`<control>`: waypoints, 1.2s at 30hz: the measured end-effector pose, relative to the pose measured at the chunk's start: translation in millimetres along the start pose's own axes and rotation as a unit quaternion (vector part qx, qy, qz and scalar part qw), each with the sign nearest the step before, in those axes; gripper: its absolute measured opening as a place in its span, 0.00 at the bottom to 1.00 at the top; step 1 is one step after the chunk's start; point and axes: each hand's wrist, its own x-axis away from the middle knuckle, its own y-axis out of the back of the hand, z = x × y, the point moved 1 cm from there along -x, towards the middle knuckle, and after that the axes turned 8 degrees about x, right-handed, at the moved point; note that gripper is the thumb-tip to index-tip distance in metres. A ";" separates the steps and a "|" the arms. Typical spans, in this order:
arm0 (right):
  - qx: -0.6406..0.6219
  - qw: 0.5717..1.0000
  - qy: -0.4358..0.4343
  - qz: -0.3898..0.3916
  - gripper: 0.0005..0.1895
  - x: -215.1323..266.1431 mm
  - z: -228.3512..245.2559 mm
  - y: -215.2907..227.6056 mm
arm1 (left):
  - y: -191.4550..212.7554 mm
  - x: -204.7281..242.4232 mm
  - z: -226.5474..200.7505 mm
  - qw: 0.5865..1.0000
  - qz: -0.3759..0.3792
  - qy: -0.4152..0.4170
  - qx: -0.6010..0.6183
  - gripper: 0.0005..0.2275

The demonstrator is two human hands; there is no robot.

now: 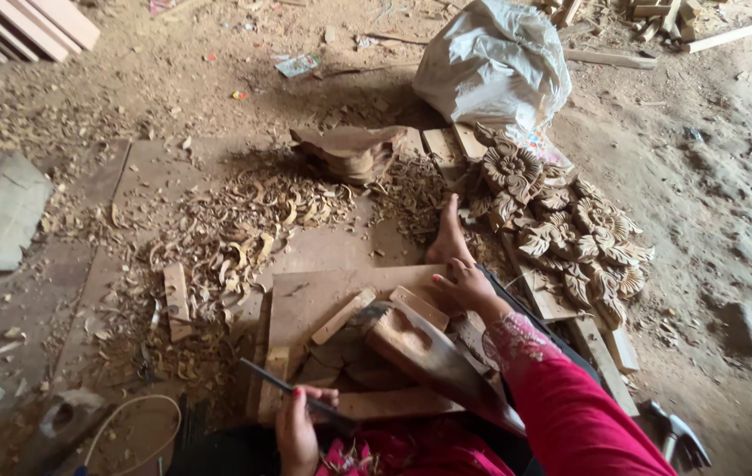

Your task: The person carves a decorative floral pattern into a piece of wood using a chisel and a wooden mallet. They repeatedly strike the chisel to shape the wood, creating a detailed design.

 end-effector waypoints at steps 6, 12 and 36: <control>0.014 0.997 -0.038 -0.059 0.44 6.2 -0.1 -8.6 | 6.9 -4.6 3.6 0.999 -0.052 -0.008 0.012 0.18; 0.023 0.996 -0.043 -0.077 0.41 7.9 -2.5 -16.4 | 5.3 -15.0 7.8 0.991 -0.118 0.045 0.033 0.19; 0.015 0.999 -0.002 0.032 0.59 177.1 28.2 89.7 | -34.4 14.1 -23.5 0.992 0.029 -0.012 -0.122 0.10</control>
